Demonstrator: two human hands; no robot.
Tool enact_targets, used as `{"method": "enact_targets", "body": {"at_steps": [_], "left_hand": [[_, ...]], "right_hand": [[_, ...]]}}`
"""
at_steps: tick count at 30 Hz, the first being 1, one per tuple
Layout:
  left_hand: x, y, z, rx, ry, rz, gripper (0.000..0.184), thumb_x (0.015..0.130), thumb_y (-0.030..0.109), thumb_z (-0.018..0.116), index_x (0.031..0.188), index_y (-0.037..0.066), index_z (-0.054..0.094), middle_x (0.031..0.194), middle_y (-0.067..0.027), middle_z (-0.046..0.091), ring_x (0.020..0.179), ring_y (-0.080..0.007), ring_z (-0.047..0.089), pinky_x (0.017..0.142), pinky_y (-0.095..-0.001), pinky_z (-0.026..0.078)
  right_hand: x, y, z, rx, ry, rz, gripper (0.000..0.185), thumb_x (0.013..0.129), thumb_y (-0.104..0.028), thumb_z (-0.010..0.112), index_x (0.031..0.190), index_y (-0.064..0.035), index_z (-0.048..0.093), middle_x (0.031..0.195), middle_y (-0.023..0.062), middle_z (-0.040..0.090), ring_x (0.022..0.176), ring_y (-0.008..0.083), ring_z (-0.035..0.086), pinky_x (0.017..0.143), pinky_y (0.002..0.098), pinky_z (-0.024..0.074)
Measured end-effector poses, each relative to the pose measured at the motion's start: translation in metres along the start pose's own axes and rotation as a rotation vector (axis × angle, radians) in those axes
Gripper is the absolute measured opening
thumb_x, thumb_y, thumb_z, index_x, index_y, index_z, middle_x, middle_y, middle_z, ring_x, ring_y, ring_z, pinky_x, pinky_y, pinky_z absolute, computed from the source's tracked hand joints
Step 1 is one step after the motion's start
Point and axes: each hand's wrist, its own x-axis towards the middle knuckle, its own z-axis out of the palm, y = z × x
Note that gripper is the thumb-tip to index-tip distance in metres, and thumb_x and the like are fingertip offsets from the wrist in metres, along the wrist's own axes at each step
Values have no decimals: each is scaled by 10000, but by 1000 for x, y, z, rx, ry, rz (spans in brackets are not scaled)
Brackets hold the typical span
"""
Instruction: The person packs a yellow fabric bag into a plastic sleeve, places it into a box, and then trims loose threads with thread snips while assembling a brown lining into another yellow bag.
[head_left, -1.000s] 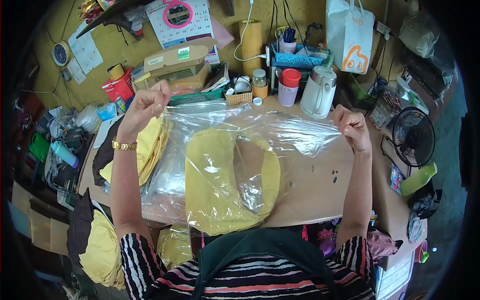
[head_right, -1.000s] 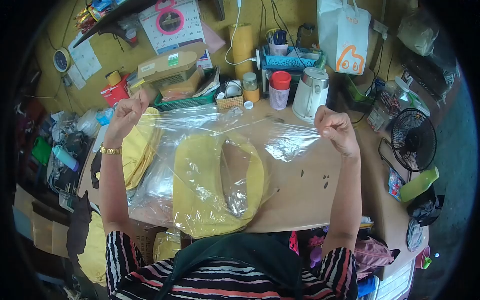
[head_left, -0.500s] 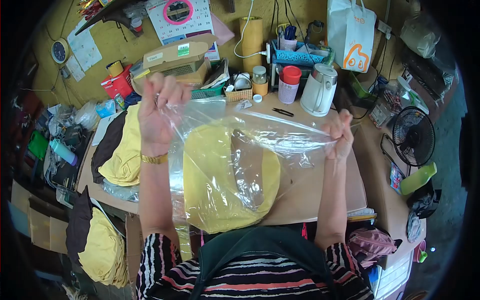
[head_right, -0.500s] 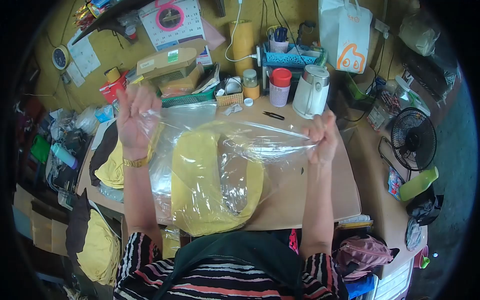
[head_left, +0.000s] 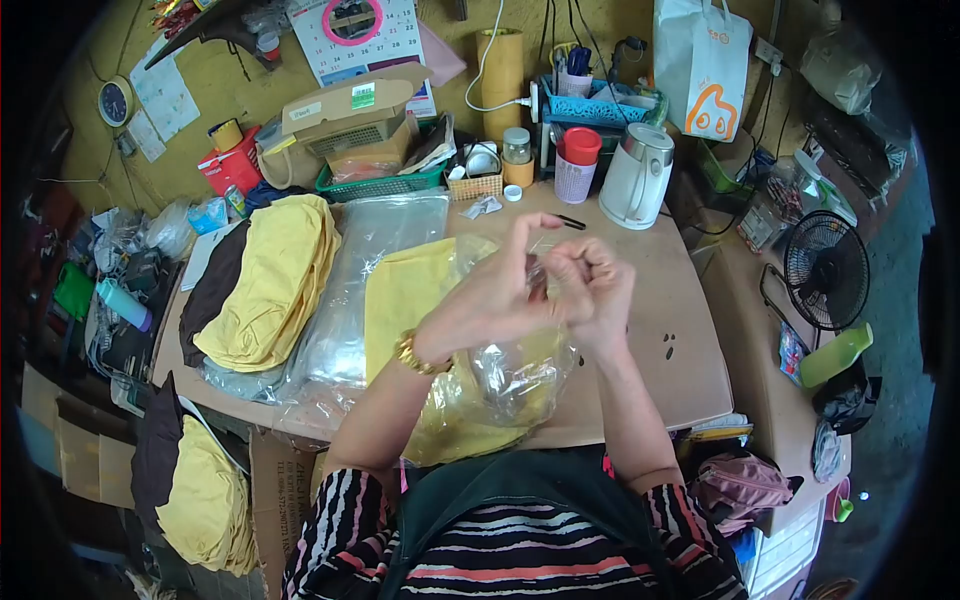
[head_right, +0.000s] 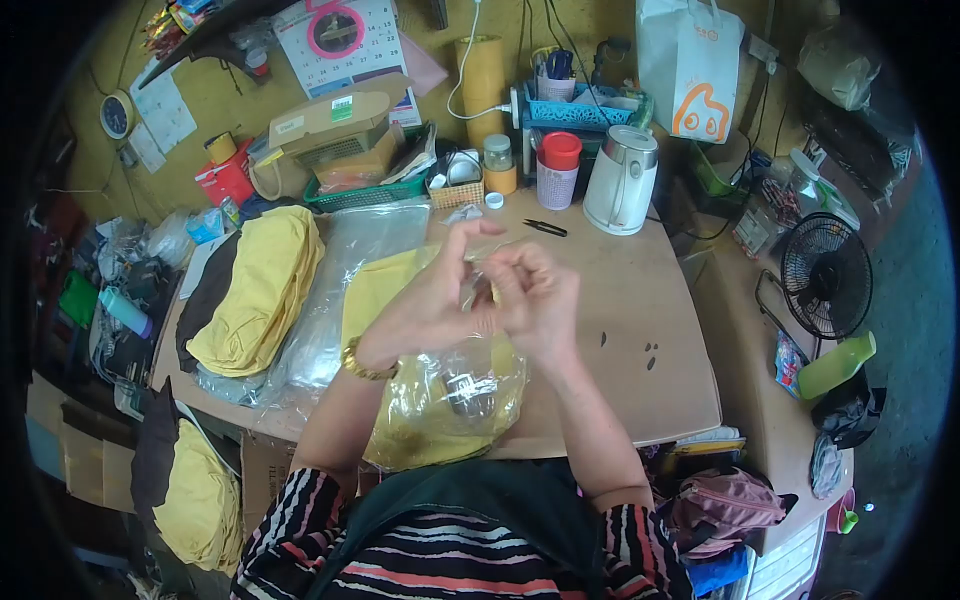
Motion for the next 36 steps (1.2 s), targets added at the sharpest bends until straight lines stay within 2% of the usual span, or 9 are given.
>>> {"method": "enact_targets", "body": {"at_steps": [3, 5, 8, 11, 17, 25, 27, 31, 36], "left_hand": [[-16, -1, -16, 422, -160, -176, 589, 786, 33, 632, 1284, 72, 319, 991, -131, 564, 883, -228, 592, 780, -324, 466], [-24, -18, -16, 491, -89, 125, 453, 759, -34, 610, 1168, 87, 455, 919, -117, 542, 866, -254, 563, 827, -326, 440], [-23, -16, -17, 619, -230, -10, 279, 718, -51, 590, 961, 85, 575, 882, -90, 499, 860, -269, 517, 887, -342, 405], [-30, -18, -12, 660, -203, 163, 200, 695, -32, 599, 844, 98, 629, 875, -80, 476, 855, -263, 493, 964, -412, 352], [-44, -38, 7, 1267, 184, 360, 109, 726, 70, 633, 775, 149, 691, 879, -60, 489, 905, -237, 514, 1027, -538, 244], [-38, -69, 16, 1013, 402, 442, 169, 684, 108, 724, 849, 124, 692, 942, -43, 560, 908, -239, 503, 953, -487, 290], [-37, -69, 16, 979, 416, 461, 171, 673, 111, 734, 835, 122, 682, 933, -41, 565, 905, -241, 502, 932, -481, 300], [-37, -59, 20, 959, 437, 456, 142, 675, 81, 715, 794, 121, 651, 1012, -72, 550, 994, -278, 507, 972, -490, 284], [-62, -58, 15, 866, 369, 370, 86, 730, 70, 689, 790, 86, 630, 1123, -123, 499, 1119, -294, 475, 1013, -467, 276]], "right_hand": [[10, 20, -26, -25, 150, 75, 69, 840, 17, 659, 790, 28, 612, 714, -14, 589, 623, -1, 451, 532, 183, 375], [12, 29, -31, -237, 84, 182, 25, 870, -5, 621, 879, 11, 603, 730, 21, 601, 590, 26, 459, 532, 193, 380], [-1, 18, -16, -624, 250, -341, 196, 866, -5, 593, 1058, -26, 558, 721, 68, 616, 529, 120, 534, 515, 246, 425], [-12, 5, 3, -677, -50, -368, 328, 841, 6, 582, 1148, -63, 488, 731, 125, 618, 565, 263, 610, 518, 348, 472], [-4, 21, -6, -743, -294, 72, 306, 944, -179, 509, 1212, -47, 443, 793, 163, 639, 705, 351, 635, 637, 420, 491], [-5, 49, -11, -311, -539, 275, 745, 952, -631, 326, 1317, 17, 374, 923, 217, 625, 986, 360, 611, 884, 413, 446], [-6, 44, -12, -234, -541, 278, 612, 997, -544, 324, 1333, -33, 366, 820, 92, 579, 705, 173, 572, 674, 304, 470], [3, 27, -14, -165, -554, 546, 685, 964, -532, 447, 1342, 29, 338, 900, 173, 659, 828, 239, 676, 703, 333, 499], [-2, 55, -26, 318, 6, 638, 482, 928, -179, 619, 1332, -63, 384, 666, 1, 532, 557, 87, 487, 559, 253, 437]]}}
